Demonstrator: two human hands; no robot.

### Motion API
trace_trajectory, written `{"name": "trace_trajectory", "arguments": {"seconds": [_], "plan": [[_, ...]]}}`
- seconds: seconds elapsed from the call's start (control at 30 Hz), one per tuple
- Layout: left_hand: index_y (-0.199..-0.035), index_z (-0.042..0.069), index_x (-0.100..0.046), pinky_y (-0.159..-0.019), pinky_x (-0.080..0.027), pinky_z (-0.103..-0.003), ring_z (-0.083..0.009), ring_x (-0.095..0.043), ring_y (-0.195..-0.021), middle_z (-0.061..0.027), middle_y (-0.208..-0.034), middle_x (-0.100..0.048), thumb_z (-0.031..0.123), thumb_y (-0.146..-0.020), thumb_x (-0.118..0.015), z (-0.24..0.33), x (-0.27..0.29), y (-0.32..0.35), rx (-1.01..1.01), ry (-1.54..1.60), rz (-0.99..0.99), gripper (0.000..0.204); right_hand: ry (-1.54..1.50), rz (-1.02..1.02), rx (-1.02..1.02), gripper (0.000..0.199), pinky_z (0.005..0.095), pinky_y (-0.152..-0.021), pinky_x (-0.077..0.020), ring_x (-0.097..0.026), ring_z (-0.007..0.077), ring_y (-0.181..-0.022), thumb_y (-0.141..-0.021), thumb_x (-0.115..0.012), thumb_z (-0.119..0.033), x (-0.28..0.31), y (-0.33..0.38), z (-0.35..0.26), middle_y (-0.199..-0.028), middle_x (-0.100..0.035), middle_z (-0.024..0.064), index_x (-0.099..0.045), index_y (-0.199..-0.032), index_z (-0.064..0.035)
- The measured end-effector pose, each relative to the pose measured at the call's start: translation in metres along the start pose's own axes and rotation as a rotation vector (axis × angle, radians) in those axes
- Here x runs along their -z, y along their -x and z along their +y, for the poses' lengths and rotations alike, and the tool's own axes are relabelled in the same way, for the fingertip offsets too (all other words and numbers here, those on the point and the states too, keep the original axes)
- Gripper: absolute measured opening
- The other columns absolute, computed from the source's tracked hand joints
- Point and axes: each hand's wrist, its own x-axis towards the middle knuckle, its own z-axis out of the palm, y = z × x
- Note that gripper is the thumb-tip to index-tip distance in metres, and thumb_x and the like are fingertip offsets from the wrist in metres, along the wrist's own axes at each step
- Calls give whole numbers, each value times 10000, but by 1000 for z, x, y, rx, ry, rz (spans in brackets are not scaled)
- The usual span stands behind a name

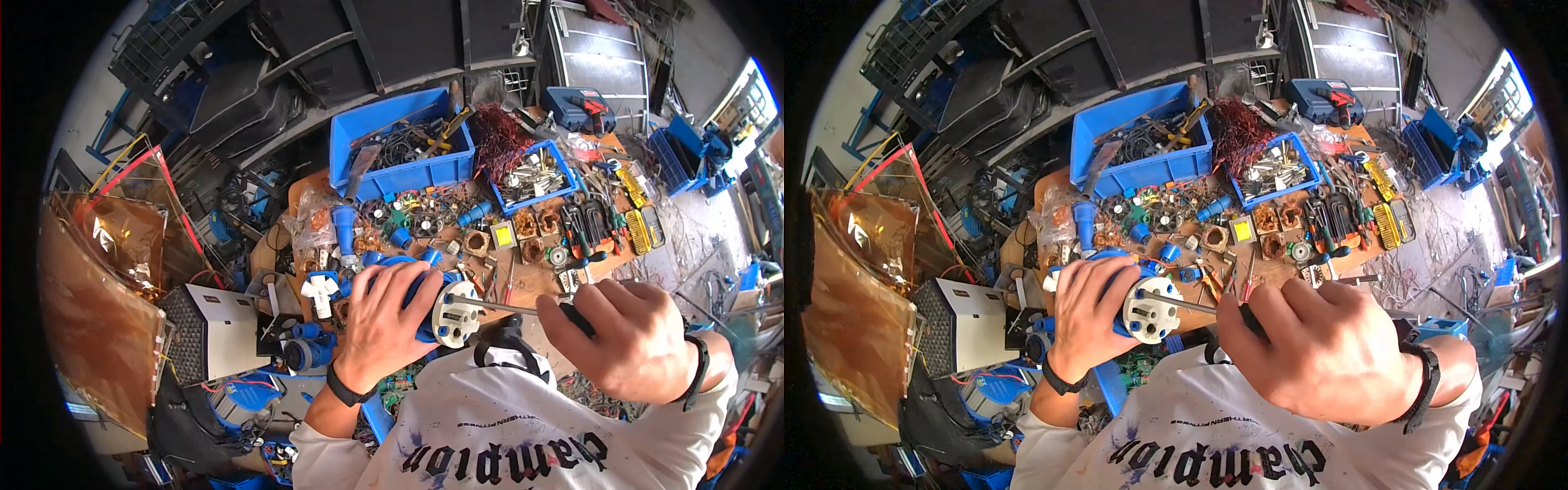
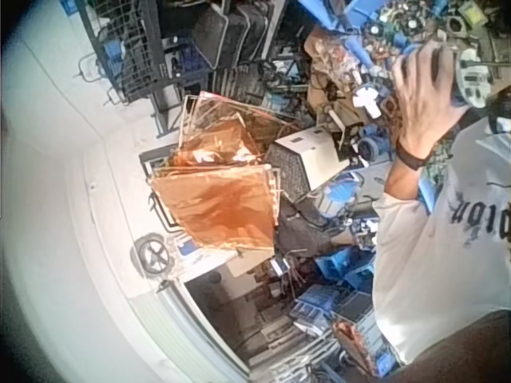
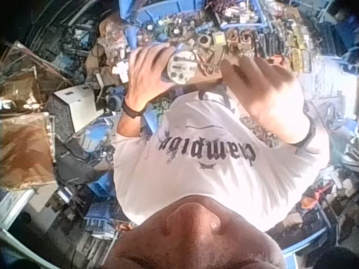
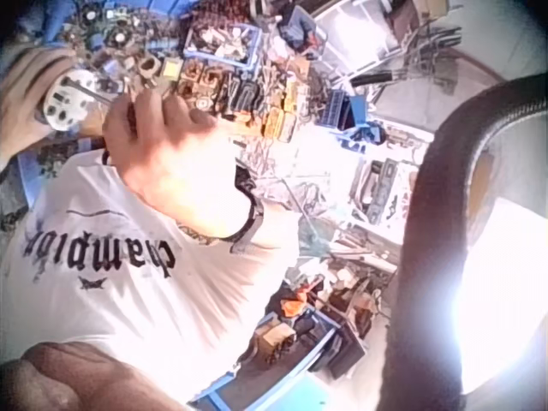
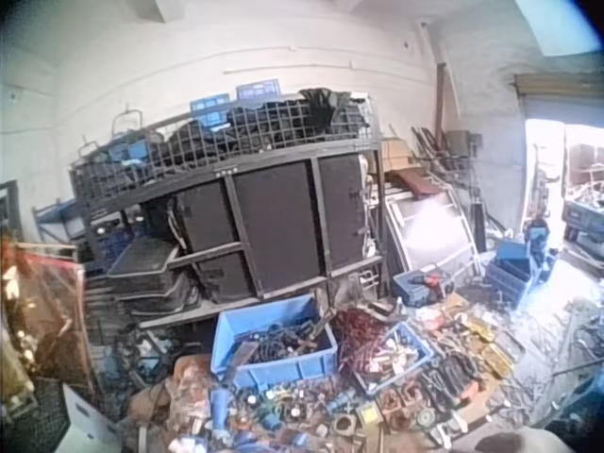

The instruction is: The person uses a screwdriver to tighten screws on a white plastic component attached to a blue cylindrical housing. They repeatedly rotate the housing and adjust the screws, occasionally separating the blue housing from the white component to inspect the interior before reassembling them.

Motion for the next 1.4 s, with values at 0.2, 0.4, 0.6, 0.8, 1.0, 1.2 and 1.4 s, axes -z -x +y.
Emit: {"name": "trace_trajectory", "arguments": {"seconds": [0.2, 0.4, 0.6, 0.8, 1.0, 1.2, 1.4], "plan": [[-1308, 101, -561, -996, -398, -497, -287, -584, -1160, -102, -1275, -577, 324, -660, -861, 0, 0, -2, -19, 3, 22, 748, -493, -174, -226, 231, 380, -514, -512, -662, 270, -616, -851, -724, -176, 4, 3, 5, -730, -615, 97, -680, -1044, -57], [-1316, 116, -561, -1016, -395, -500, -276, -590, -1169, -106, -1292, -589, 319, -691, -837, 0, 1, 1, -21, -58, 63, 713, -862, -222, -320, 260, 449, -611, -529, -676, 371, -700, -888, -739, -206, -12, 8, 18, -787, -684, 166, -693, -1090, -48], [-1310, 143, -588, -1024, -400, -510, -296, -630, -1141, -114, -1293, -630, 367, -729, -817, -3, 6, 1, -81, -173, 134, 664, -823, -143, -291, 274, 418, -593, -526, -674, 338, -682, -853, -777, -189, -27, 15, 19, -814, -683, 129, -711, -1096, -80], [-1323, 159, -587, -1038, -394, -524, -294, -626, -1162, -107, -1311, -618, 377, -744, -809, -6, 8, 1, -121, -222, 139, 658, -632, -62, -254, 310, 376, -536, -515, -656, 267, -634, -812, -800, -177, -33, 18, 15, -788, -652, 61, -717, -1107, -130], [-1315, 161, -600, -1041, -393, -519, -293, -626, -1161, -104, -1313, -615, 379, -737, -814, -5, 10, 0, -121, -214, 138, 654, -492, 54, -188, 331, 355, -514, -506, -624, 214, -618, -783, -811, -183, -41, 21, 14, -772, -597, 15, -716, -1099, -152], [-1301, 162, -613, -1041, -393, -511, -288, -625, -1148, -101, -1306, -616, 374, -727, -818, -3, 11, -1, -121, -209, 136, 645, -391, 135, -166, 327, 335, -498, -488, -589, 184, -594, -764, -803, -152, -44, 24, 12, -749, -552, -4, -722, -1080, -158], [-1272, 155, -622, -1039, -391, -507, -272, -624, -1130, -97, -1267, -621, 362, -736, -809, 4, 24, -4, -125, -286, 22, 604, -252, 192, -128, 334, 322, -497, -476, -568, 164, -597, -733, -788, -94, -45, 27, 15, -738, -523, -13, -734, -1055, -158]]}}
